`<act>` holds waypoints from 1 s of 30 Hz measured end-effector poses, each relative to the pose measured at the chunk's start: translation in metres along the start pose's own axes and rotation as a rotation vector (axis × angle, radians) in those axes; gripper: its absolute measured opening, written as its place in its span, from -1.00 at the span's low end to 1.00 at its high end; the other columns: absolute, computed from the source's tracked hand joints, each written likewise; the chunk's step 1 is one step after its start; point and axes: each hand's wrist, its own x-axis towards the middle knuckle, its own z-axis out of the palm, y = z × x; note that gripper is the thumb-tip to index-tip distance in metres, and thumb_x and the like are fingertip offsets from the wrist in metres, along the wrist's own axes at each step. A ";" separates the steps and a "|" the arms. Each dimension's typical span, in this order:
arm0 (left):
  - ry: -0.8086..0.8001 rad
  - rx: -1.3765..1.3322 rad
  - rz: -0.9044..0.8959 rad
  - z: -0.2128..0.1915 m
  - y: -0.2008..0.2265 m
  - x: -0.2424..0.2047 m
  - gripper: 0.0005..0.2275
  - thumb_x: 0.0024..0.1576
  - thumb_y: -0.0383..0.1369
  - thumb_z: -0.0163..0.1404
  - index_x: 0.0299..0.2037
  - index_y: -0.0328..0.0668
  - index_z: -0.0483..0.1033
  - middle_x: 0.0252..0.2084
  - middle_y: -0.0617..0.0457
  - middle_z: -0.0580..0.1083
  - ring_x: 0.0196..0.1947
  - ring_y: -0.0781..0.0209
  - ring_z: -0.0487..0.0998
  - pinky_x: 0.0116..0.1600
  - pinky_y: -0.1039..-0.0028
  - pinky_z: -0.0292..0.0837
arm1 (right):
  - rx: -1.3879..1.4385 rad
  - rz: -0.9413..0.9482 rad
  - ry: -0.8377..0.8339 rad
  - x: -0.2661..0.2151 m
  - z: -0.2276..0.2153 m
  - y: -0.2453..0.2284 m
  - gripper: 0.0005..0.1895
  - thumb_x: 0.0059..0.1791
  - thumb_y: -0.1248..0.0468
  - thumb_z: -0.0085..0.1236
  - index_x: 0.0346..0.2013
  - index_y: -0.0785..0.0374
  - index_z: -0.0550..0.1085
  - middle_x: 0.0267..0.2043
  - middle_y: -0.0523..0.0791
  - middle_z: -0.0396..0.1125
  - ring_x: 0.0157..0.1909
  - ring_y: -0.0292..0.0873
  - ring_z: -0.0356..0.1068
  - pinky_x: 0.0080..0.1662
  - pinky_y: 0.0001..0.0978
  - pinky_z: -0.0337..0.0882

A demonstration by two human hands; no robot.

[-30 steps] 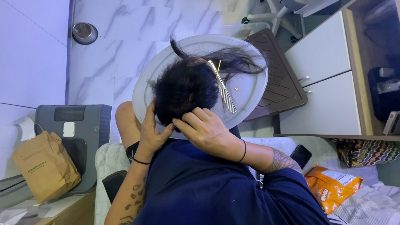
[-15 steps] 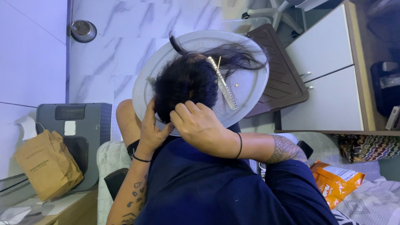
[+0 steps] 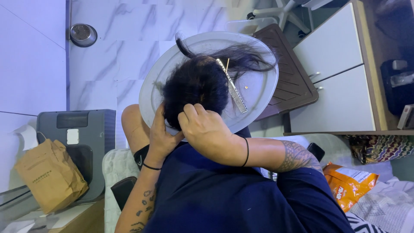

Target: A person is hand-ventilating a hairpiece, using a ventilating needle to knot hair into a lace foundation.

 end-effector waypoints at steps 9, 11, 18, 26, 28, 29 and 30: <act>0.004 0.011 0.007 0.000 0.004 0.001 -0.09 -0.17 -0.13 0.40 0.40 -0.02 0.15 0.19 -0.06 0.40 0.24 -0.04 0.41 0.37 0.08 0.30 | 0.107 -0.054 0.038 0.002 -0.015 0.004 -0.87 -0.05 0.46 -0.04 -0.45 0.23 0.43 -0.46 -0.11 0.15 -0.38 -0.08 0.27 -0.46 -0.43 0.33; 0.004 0.016 0.015 -0.001 0.006 0.002 -0.11 -0.15 -0.13 0.40 0.40 -0.04 0.16 0.19 -0.06 0.40 0.23 -0.05 0.42 0.37 0.07 0.30 | 0.130 -0.079 0.056 -0.001 -0.014 0.006 -0.85 -0.02 0.44 -0.05 -0.46 0.21 0.42 -0.44 -0.11 0.14 -0.38 -0.08 0.25 -0.45 -0.43 0.32; -0.014 0.039 0.090 -0.001 0.002 0.001 -0.09 -0.13 -0.06 0.37 0.41 -0.17 0.13 0.24 -0.16 0.37 0.25 -0.12 0.40 0.35 0.03 0.31 | 0.189 -0.127 0.045 -0.019 -0.028 0.020 -0.79 0.07 0.39 -0.09 -0.45 0.15 0.38 -0.39 -0.11 0.18 -0.33 -0.07 0.26 -0.38 -0.40 0.31; 0.050 -0.017 0.145 -0.001 0.002 0.003 -0.03 -0.19 -0.04 0.40 0.41 -0.26 0.15 0.24 -0.25 0.38 0.24 -0.21 0.41 0.32 0.00 0.31 | 0.306 0.222 -0.149 -0.099 0.022 0.080 -0.92 -0.05 0.30 0.22 -0.41 0.15 0.47 -0.39 -0.11 0.25 -0.30 0.03 0.38 -0.35 -0.23 0.41; 0.051 -0.031 0.141 -0.001 0.003 0.005 -0.02 -0.20 -0.04 0.41 0.41 -0.26 0.14 0.24 -0.25 0.38 0.24 -0.20 0.42 0.32 0.00 0.31 | 0.249 0.282 -0.151 -0.115 0.043 0.089 -0.91 -0.09 0.30 0.29 -0.38 0.10 0.50 -0.38 -0.13 0.29 -0.28 -0.03 0.40 -0.31 -0.31 0.43; 0.057 -0.034 0.149 -0.001 0.004 0.006 -0.02 -0.19 -0.04 0.40 0.41 -0.27 0.14 0.25 -0.25 0.38 0.25 -0.19 0.42 0.32 0.01 0.31 | 0.286 0.303 -0.153 -0.120 0.051 0.091 -0.89 -0.10 0.30 0.29 -0.40 0.13 0.48 -0.38 -0.13 0.31 -0.28 -0.01 0.41 -0.31 -0.27 0.44; 0.062 -0.037 0.156 -0.001 0.005 0.007 -0.02 -0.18 -0.05 0.40 0.42 -0.28 0.14 0.26 -0.25 0.38 0.25 -0.18 0.42 0.32 0.02 0.31 | 0.324 0.325 -0.155 -0.125 0.059 0.092 -0.87 -0.11 0.30 0.30 -0.41 0.15 0.47 -0.38 -0.12 0.33 -0.27 0.02 0.42 -0.31 -0.24 0.44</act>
